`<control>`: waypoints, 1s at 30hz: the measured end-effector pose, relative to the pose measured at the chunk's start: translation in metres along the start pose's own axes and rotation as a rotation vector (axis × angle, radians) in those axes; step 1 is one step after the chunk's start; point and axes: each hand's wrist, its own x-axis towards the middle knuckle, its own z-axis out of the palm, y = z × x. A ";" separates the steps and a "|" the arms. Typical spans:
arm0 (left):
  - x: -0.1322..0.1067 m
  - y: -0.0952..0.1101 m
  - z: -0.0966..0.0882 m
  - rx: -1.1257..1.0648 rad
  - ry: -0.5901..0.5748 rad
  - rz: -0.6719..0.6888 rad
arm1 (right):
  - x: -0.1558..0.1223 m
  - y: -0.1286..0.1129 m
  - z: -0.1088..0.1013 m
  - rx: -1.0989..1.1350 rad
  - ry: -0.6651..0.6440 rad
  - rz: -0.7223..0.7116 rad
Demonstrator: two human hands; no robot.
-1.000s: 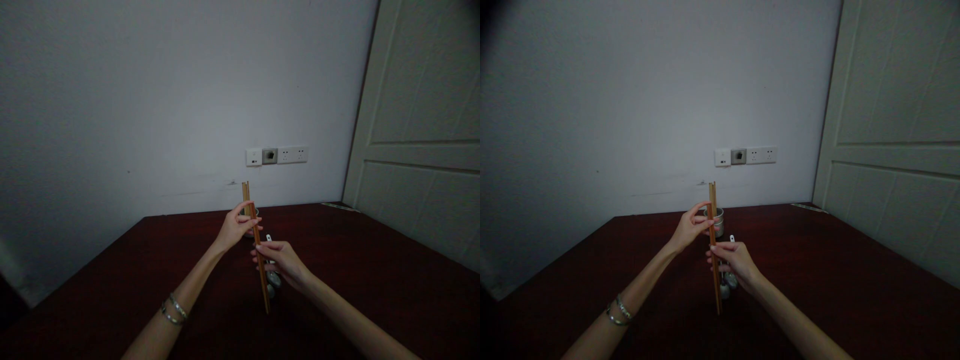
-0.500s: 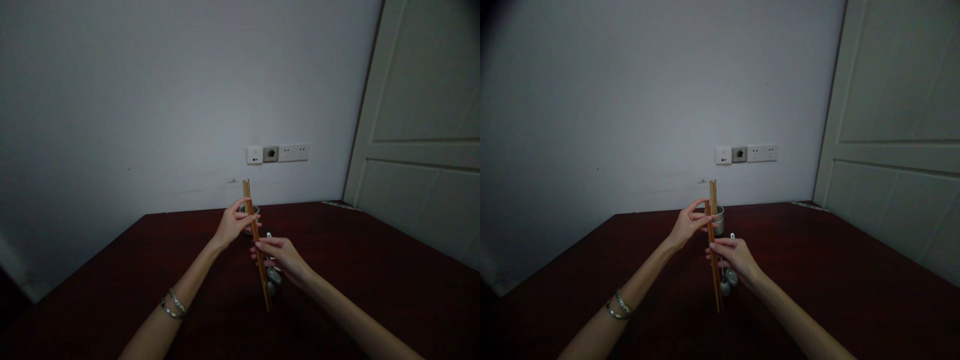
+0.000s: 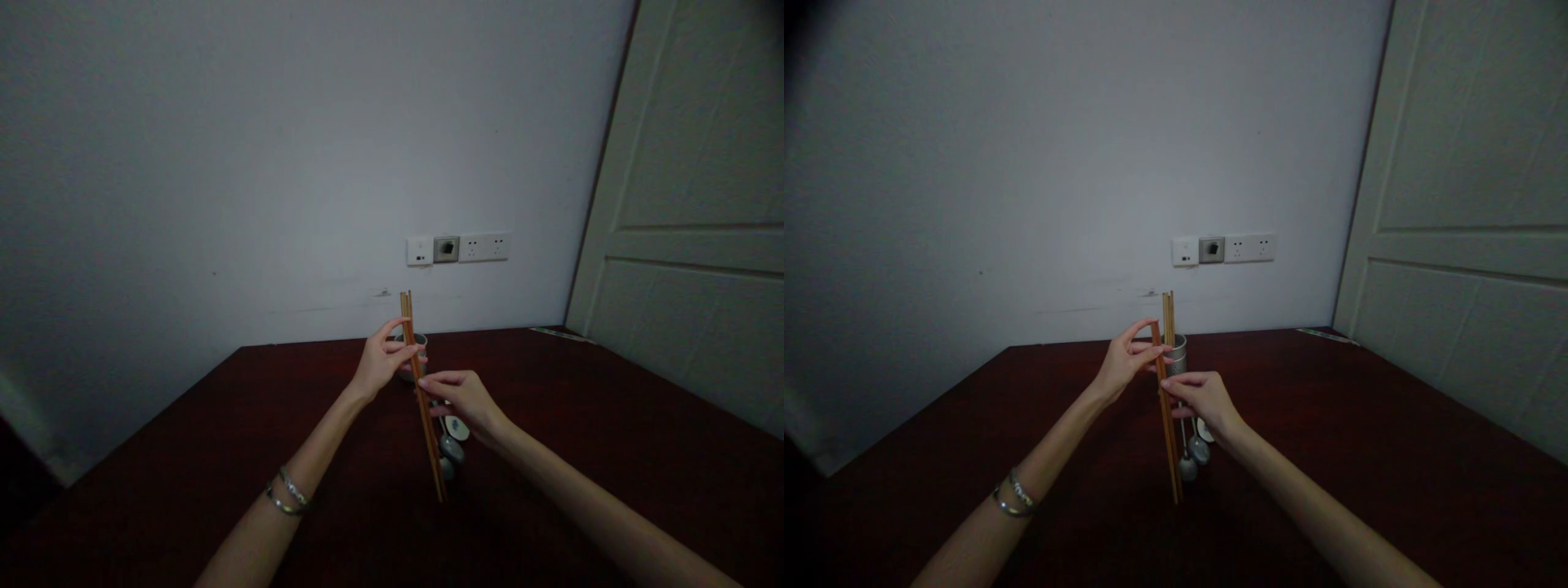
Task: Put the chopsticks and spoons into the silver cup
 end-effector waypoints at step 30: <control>0.003 0.004 -0.011 0.038 -0.014 0.041 | 0.013 -0.002 0.013 -0.004 -0.056 -0.003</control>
